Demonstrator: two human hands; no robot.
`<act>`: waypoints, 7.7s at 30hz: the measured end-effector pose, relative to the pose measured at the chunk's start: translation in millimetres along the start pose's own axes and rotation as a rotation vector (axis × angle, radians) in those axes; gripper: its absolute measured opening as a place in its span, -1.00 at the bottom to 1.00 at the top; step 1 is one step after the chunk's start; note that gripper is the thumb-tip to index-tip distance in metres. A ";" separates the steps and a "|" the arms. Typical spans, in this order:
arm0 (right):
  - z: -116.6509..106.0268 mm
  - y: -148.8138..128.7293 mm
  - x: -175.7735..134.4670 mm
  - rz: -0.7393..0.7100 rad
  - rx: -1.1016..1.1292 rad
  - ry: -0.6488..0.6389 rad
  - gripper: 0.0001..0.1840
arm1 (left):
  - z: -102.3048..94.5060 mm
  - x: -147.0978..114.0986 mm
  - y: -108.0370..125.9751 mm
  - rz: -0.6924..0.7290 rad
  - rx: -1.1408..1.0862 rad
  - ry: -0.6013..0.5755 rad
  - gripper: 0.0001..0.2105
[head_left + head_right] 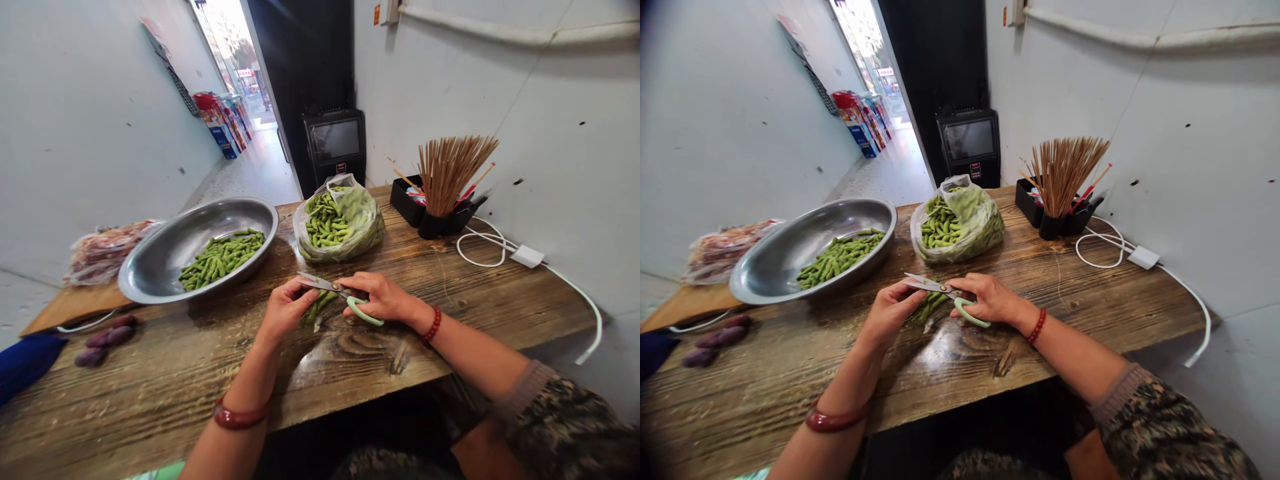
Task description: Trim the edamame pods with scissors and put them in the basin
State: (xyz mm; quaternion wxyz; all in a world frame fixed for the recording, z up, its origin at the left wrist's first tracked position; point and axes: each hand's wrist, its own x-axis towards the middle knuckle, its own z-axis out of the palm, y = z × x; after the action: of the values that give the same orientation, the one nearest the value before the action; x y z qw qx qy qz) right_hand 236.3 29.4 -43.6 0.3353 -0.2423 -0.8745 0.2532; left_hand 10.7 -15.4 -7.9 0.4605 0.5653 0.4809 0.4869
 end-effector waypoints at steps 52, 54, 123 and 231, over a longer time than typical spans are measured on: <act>2.0 -5.0 -1.0 -0.005 -0.076 -0.003 -0.41 | 0.9 -4.1 1.6 -0.149 -0.319 0.047 -0.80; 1.1 -6.0 -0.5 -0.010 -0.101 -0.001 -0.41 | 0.2 -3.8 2.1 -0.155 -0.315 0.044 -0.81; 1.2 -5.7 0.6 -0.019 -0.014 -0.044 -0.31 | -1.5 -2.8 1.3 -0.093 -0.083 -0.034 -0.88; -6.9 0.3 3.4 0.017 -0.060 0.101 -0.42 | -8.9 11.2 -14.1 0.044 0.405 0.096 -0.83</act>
State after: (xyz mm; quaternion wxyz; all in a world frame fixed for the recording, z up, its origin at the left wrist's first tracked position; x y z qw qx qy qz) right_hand 239.0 33.5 -37.8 0.3695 -0.2720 -0.8616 0.2172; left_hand 1.3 -2.2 -19.8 0.3032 0.6327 0.5780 0.4167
